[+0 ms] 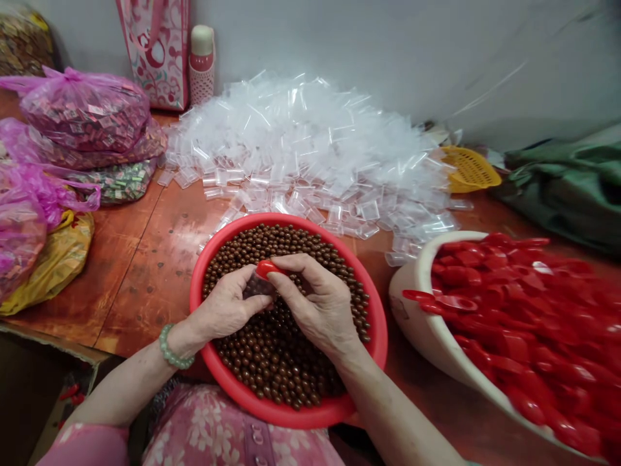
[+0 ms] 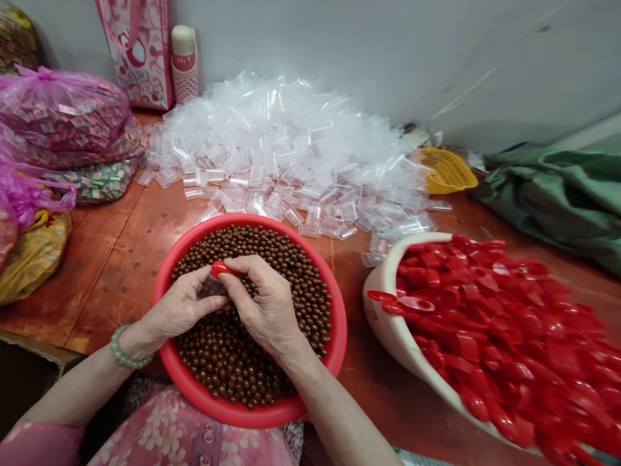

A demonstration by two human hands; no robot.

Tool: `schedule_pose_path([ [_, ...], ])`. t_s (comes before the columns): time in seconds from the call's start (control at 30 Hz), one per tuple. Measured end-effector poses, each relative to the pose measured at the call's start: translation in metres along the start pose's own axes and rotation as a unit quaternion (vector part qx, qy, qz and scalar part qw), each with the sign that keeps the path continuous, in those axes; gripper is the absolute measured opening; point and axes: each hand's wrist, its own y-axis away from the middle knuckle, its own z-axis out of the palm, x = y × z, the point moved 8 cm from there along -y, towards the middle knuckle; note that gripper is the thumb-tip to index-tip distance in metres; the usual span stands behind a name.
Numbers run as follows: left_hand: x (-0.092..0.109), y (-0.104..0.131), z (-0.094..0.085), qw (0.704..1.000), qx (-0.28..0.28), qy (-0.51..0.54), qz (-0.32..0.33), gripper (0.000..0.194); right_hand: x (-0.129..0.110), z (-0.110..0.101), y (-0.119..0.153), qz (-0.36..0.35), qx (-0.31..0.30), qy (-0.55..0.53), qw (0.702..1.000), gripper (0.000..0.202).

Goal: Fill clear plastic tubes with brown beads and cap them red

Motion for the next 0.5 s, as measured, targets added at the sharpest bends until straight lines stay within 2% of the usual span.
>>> schedule_pose_path([
  [0.2,-0.003,0.001,0.0,0.999,0.0,0.043,-0.016,0.021,-0.004,0.001,0.004,-0.067,-0.02,0.06,0.996,0.013],
  [0.23,-0.004,0.002,0.0,0.998,-0.002,0.057,-0.022,0.022,-0.007,0.003,0.005,-0.092,-0.031,0.078,0.992,0.019],
  [0.37,-0.009,0.003,0.002,0.989,-0.016,0.135,-0.053,0.026,-0.014,0.018,0.013,-0.174,-0.098,0.171,0.965,0.067],
  [0.43,-0.012,0.003,0.004,0.981,-0.022,0.182,-0.066,0.033,-0.013,0.023,0.016,-0.185,-0.1,0.222,0.952,0.07],
  [0.5,-0.013,0.001,0.004,0.975,-0.021,0.209,-0.065,0.039,-0.013,0.025,0.017,-0.199,-0.075,0.257,0.943,0.067],
])
